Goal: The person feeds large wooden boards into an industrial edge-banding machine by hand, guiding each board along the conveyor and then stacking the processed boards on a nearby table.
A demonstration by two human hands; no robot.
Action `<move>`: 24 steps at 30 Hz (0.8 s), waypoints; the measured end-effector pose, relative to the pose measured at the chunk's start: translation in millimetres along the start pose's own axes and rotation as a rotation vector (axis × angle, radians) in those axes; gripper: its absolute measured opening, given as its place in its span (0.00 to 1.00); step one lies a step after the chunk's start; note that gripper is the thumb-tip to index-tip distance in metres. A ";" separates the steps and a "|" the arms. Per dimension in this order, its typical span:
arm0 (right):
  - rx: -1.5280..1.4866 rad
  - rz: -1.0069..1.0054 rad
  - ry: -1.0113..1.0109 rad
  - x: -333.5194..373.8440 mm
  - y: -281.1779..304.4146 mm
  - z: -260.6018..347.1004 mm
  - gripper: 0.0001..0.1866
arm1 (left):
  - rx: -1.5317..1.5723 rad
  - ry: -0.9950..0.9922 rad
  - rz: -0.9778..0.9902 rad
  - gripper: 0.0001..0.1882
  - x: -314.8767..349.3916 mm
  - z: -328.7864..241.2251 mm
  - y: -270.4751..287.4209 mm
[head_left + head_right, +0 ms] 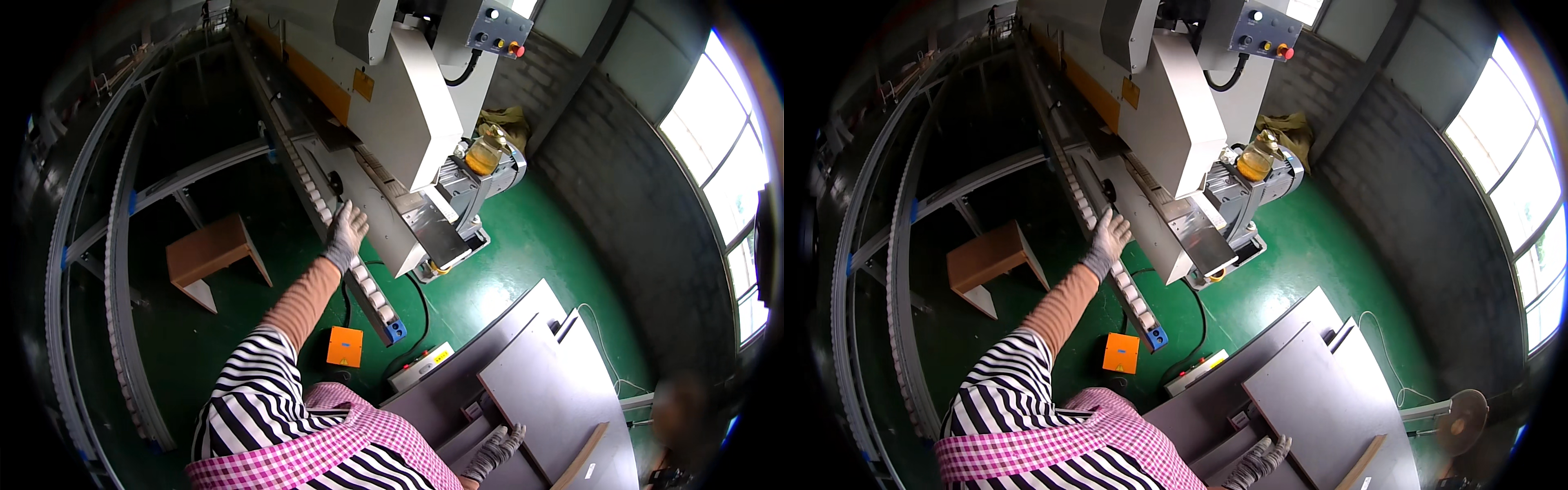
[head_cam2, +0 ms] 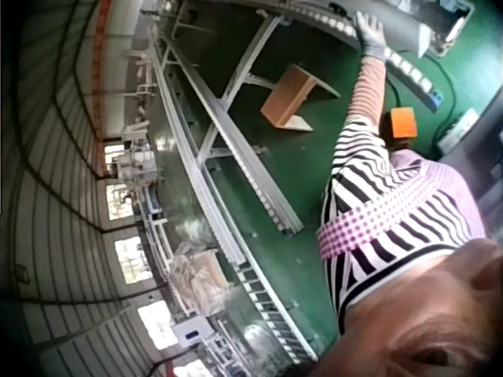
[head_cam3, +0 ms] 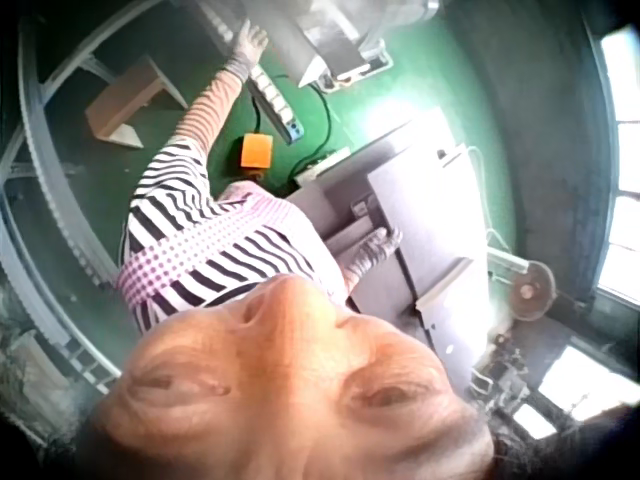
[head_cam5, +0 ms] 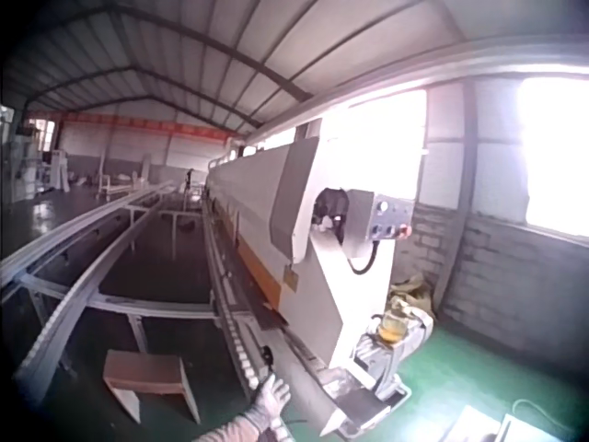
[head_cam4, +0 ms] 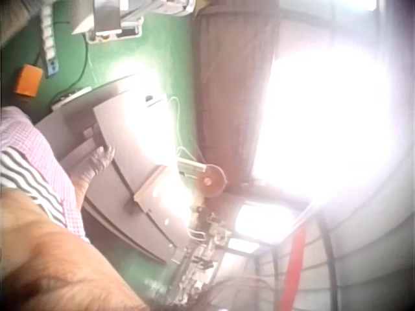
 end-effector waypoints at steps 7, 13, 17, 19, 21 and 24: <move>-0.049 -0.035 -0.108 17.3 14.5 5.7 0.17 | -0.117 -0.014 -0.310 0.43 -86.5 -29.3 24.8; -0.056 -0.044 -0.157 19.9 18.8 7.1 0.16 | -0.139 0.043 -0.424 0.41 -117.2 -18.6 36.9; -0.047 -0.056 -0.183 20.7 24.2 5.6 0.16 | -0.102 0.051 -0.286 0.42 -116.0 -1.2 10.1; -0.054 -0.057 -0.192 19.6 26.3 5.3 0.16 | -0.027 0.073 -0.331 0.40 -109.8 4.0 7.6; -0.058 -0.061 -0.203 19.4 29.6 3.1 0.16 | 0.004 0.150 -0.282 0.37 -117.0 19.4 12.7; -0.084 -0.071 -0.226 20.6 35.8 2.5 0.16 | -0.015 0.194 -0.209 0.28 -117.3 39.6 10.0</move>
Point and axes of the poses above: each hand's wrist, its own x-axis away from the middle knuckle, its own y-axis out of the back of the hand, z = x × y, the point moved 8 cm from there along -x, towards the middle knuckle, and after that the axes turned 4 degrees about y, right-handed, at the moved point
